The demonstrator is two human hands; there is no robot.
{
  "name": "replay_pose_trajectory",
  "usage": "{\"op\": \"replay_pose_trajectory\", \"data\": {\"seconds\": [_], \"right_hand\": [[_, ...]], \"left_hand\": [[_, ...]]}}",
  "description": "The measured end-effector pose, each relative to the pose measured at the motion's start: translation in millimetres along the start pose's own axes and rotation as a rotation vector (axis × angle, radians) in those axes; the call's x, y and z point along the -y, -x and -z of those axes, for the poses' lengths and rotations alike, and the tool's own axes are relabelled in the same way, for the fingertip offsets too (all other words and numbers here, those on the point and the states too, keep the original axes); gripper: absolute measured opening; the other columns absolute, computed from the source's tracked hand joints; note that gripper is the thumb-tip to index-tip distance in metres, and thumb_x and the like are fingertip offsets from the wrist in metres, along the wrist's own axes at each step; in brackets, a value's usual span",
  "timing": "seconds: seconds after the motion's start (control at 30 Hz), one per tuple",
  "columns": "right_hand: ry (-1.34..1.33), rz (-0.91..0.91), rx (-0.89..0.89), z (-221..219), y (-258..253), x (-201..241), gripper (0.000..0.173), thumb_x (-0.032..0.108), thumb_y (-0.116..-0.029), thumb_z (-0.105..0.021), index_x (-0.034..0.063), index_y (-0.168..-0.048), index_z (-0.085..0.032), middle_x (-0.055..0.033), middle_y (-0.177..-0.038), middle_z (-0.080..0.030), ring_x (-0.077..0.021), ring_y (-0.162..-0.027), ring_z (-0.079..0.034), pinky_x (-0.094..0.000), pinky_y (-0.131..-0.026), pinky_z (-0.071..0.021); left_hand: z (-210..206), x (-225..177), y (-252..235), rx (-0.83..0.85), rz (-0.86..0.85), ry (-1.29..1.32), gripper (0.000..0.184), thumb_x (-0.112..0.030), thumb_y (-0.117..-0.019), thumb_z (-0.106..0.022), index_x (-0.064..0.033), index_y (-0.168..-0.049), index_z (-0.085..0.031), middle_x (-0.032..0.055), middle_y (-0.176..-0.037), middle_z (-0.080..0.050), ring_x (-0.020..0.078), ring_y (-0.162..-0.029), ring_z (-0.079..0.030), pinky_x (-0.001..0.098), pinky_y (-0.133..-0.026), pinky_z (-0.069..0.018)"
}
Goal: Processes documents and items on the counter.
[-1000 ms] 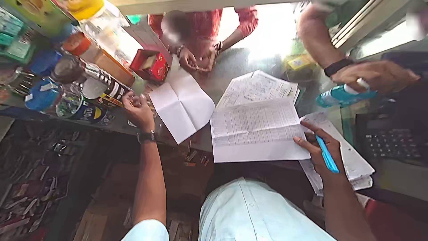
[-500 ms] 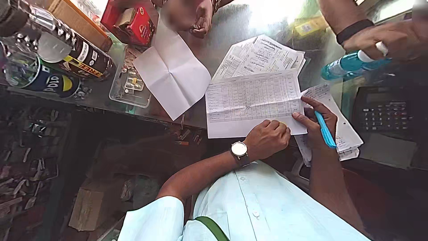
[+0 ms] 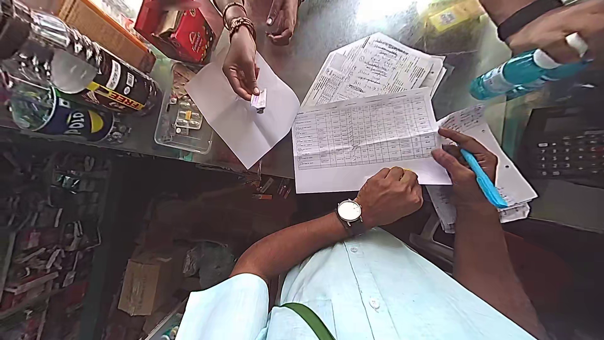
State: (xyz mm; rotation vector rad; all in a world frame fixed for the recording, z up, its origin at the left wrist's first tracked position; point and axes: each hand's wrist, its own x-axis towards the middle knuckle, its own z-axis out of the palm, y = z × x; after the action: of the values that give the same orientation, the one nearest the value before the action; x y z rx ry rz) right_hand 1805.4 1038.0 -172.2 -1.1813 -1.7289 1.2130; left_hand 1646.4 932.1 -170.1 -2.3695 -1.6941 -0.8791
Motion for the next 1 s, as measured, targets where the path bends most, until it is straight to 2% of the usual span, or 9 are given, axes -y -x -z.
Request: {"op": "replay_pose_trajectory", "data": {"seconds": [0.03, 0.1, 0.17, 0.3, 0.43, 0.57, 0.67, 0.87, 1.0], "right_hand": [[0.006, 0.018, -0.009, 0, 0, -1, 0.037, 0.022, -0.1009, -0.056, 0.0111, -0.137, -0.06, 0.0127, -0.088, -0.064, 0.0084, -0.07, -0.057, -0.0097, -0.066, -0.0487], [-0.056, 0.015, -0.012, 2, -1, -6, 0.038, 0.031, -0.1071, -0.045, 0.0106, -0.136, -0.059, 0.0114, -0.095, -0.069, 0.0059, -0.08, -0.064, -0.0144, -0.076, -0.0552], [-0.134, -0.022, -0.028, 0, -2, -5, 0.043, 0.038, -0.1088, -0.037, 0.0115, -0.135, -0.058, 0.0107, -0.101, -0.073, 0.002, -0.088, -0.069, -0.0203, -0.083, -0.0587], [-0.23, -0.097, -0.061, -2, -3, -2, 0.049, 0.043, -0.1108, -0.028, 0.0138, -0.136, -0.058, 0.011, -0.103, -0.074, -0.0001, -0.092, -0.071, -0.0221, -0.086, -0.0591], [-0.209, -0.042, -0.048, 0, -2, -6, 0.043, 0.044, -0.1076, -0.039, 0.0167, -0.133, -0.061, 0.0119, -0.105, -0.073, -0.0002, -0.093, -0.07, -0.0238, -0.085, -0.0596], [-0.153, 0.038, -0.045, 2, -3, -11, 0.035, 0.019, -0.0985, -0.06, 0.0149, -0.133, -0.063, 0.0128, -0.09, -0.068, 0.0031, -0.075, -0.063, -0.0163, -0.071, -0.0552], [-0.147, 0.026, -0.055, 1, -4, -11, 0.033, 0.019, -0.1003, -0.058, 0.0148, -0.133, -0.063, 0.0124, -0.087, -0.068, 0.0027, -0.073, -0.064, -0.0164, -0.069, -0.056], [-0.154, 0.06, -0.1, -2, -5, -9, 0.031, 0.019, -0.1028, -0.054, 0.0085, -0.13, -0.064, 0.0115, -0.091, -0.07, 0.0032, -0.078, -0.066, -0.0157, -0.074, -0.0569], [-0.224, 0.023, -0.118, -3, -4, -13, 0.033, 0.025, -0.1066, -0.042, 0.0067, -0.125, -0.063, 0.0098, -0.092, -0.074, -0.0002, -0.08, -0.07, -0.0196, -0.076, -0.0597]], "left_hand": [[1, 0, -1, -0.009, 0.021, 0.033, 0.019, -0.001, -0.0905, -0.06, -0.0048, -0.084, -0.077, 0.0075, -0.083, -0.072, 0.0212, -0.081, -0.07, 0.0313, -0.067, -0.056], [4, 0, -3, 0.005, 0.088, 0.136, 0.016, 0.0, -0.0882, -0.063, -0.0039, -0.087, -0.078, 0.0081, -0.084, -0.073, 0.0224, -0.08, -0.07, 0.0327, -0.067, -0.0564], [7, 2, -5, 0.029, 0.147, 0.229, 0.016, 0.001, -0.0874, -0.064, -0.0032, -0.09, -0.079, 0.0086, -0.086, -0.073, 0.0234, -0.081, -0.071, 0.0344, -0.069, -0.0573], [8, 7, -7, 0.005, 0.224, 0.374, 0.014, 0.0, -0.0888, -0.065, -0.0036, -0.084, -0.078, 0.0085, -0.083, -0.073, 0.0232, -0.08, -0.07, 0.0352, -0.069, -0.0572], [12, 15, -9, -0.079, 0.35, 0.602, 0.014, -0.015, -0.0896, -0.077, -0.0023, -0.082, -0.077, 0.0106, -0.086, -0.073, 0.0222, -0.082, -0.07, 0.0351, -0.075, -0.0583], [16, 23, -12, -0.233, 0.47, 0.759, 0.012, -0.01, -0.0887, -0.078, 0.0004, -0.084, -0.075, 0.0107, -0.084, -0.072, 0.0165, -0.078, -0.07, 0.0313, -0.073, -0.0605], [18, 28, -12, -0.289, 0.449, 0.694, 0.01, -0.008, -0.0902, -0.076, 0.001, -0.086, -0.074, 0.0112, -0.087, -0.072, 0.017, -0.082, -0.071, 0.0316, -0.077, -0.0617], [24, 35, -5, -0.194, 0.283, 0.624, 0.013, -0.013, -0.0943, -0.071, -0.0025, -0.093, -0.078, 0.0106, -0.092, -0.075, 0.0187, -0.089, -0.071, 0.0318, -0.083, -0.0588], [36, 36, 5, -0.148, 0.282, 0.678, 0.024, -0.008, -0.0941, -0.069, 0.0029, -0.115, -0.074, 0.0145, -0.099, -0.075, 0.0157, -0.071, -0.069, 0.03, -0.067, -0.0598]]}}
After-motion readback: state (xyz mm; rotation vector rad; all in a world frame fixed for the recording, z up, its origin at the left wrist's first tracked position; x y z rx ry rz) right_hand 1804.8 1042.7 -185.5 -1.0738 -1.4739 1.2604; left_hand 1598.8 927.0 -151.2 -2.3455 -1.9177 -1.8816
